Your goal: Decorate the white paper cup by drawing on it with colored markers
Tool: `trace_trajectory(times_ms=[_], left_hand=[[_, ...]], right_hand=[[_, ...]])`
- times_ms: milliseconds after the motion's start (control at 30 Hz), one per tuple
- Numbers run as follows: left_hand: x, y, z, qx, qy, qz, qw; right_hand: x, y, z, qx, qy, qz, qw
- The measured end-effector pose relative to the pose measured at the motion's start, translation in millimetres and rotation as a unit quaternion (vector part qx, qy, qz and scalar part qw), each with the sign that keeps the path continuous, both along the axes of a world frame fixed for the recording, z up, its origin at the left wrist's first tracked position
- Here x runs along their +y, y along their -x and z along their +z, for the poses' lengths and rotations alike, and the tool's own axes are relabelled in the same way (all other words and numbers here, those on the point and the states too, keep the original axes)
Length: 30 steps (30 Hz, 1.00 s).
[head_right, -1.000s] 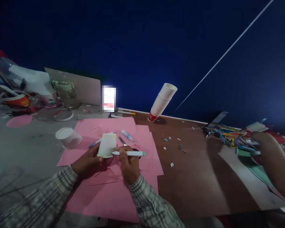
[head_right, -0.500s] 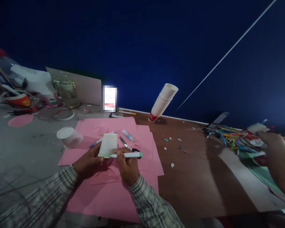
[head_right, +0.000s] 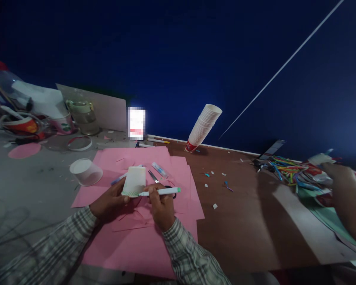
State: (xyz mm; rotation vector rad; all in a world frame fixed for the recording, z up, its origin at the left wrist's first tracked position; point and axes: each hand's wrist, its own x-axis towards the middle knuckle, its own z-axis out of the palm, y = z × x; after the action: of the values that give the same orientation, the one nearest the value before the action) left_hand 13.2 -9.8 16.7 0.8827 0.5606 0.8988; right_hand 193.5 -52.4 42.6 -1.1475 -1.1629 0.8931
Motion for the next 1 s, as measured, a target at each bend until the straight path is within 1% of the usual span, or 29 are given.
trace_trajectory(times_ms=[100, 267, 400, 567, 700, 800, 1000], left_hand=[[0.2, 0.1, -0.4, 0.0, -0.006, 0.005, 1.0], [-0.7, 1.1, 0.3, 0.004, 0.013, -0.008, 1.0], [-1.2, 1.3, 1.5, 0.005, 0.015, 0.002, 1.0], [-2.4, 0.0, 5.8, 0.01, 0.026, 0.005, 1.0], [-3.0, -0.7, 6.9, 0.007, 0.018, 0.011, 1.0], [-2.8, 0.1, 5.8, 0.024, 0.009, 0.025, 0.999], [-2.1, -0.4, 5.1, 0.047, -0.002, 0.043, 0.998]], right_hand=[[1.0, -0.8, 1.0, -0.008, -0.01, 0.004, 1.0], [1.0, -1.4, -2.5, -0.003, -0.007, 0.001, 1.0], [-0.6, -1.0, -3.3, -0.014, -0.014, 0.003, 1.0], [-2.6, 1.4, -1.8, -0.034, -0.059, 0.017, 0.998], [-2.9, 2.3, -4.0, -0.081, -0.1, 0.012, 0.992], [-2.6, 2.1, -5.1, -0.112, -0.12, 0.009, 0.986], [-2.0, 2.9, -2.8, -0.115, -0.119, 0.001, 0.986]])
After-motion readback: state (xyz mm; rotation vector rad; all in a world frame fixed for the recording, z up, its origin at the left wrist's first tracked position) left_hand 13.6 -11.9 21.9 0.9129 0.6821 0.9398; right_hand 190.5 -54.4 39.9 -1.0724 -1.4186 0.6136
